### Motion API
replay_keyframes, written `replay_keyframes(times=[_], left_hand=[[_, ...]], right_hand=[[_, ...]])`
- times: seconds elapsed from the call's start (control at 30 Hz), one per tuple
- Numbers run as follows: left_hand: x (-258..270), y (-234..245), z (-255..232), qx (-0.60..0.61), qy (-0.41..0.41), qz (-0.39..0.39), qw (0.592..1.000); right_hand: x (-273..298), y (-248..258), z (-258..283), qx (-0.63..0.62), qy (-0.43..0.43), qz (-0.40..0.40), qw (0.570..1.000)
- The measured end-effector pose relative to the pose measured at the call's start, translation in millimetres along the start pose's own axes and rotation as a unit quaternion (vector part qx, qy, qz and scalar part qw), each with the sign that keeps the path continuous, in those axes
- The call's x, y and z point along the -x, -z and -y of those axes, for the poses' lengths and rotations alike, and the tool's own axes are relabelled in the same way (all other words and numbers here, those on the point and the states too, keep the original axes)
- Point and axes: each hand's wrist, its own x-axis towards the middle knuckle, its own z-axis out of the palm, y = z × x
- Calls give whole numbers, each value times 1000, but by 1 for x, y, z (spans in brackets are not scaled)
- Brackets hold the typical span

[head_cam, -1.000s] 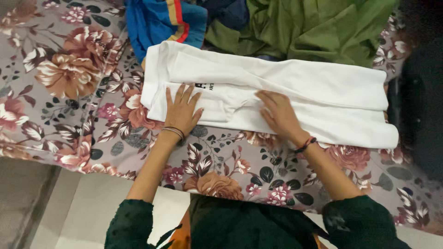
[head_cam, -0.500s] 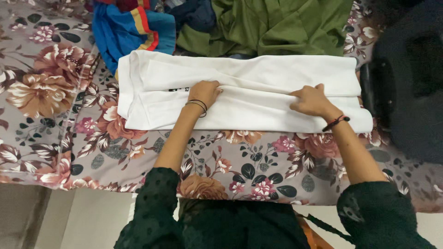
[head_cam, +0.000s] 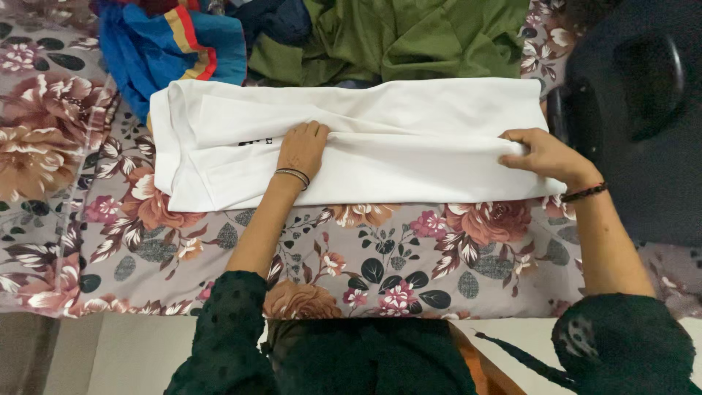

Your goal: The person folds black pants and a white t-shirt by hand on a floral bedspread and places them into an open suitcase.

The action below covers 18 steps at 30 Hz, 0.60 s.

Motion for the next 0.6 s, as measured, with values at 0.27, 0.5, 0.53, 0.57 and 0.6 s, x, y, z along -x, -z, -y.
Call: replay_keyframes(times=[0.27,0.5,0.53,0.57,0.6], left_hand=[[2,1,-3,-24,-14,-10,1000],[2,6,-8,-36,-14,-34,999],[4,10,-10,-35,-13,-32,999],[1,14,-12,-37,-17,-38,998],[-1,19,-15,-39,-21,-43,998]], right_hand=[[18,-3,12,498,-57,-89,861],[27,-11,-4,588,-95,-200,778],[27,-15,-6,590,-104,-213,772],[27,-16,-5,591,-113,-228,765],[30,-23,-2,564,-81,-245,784]])
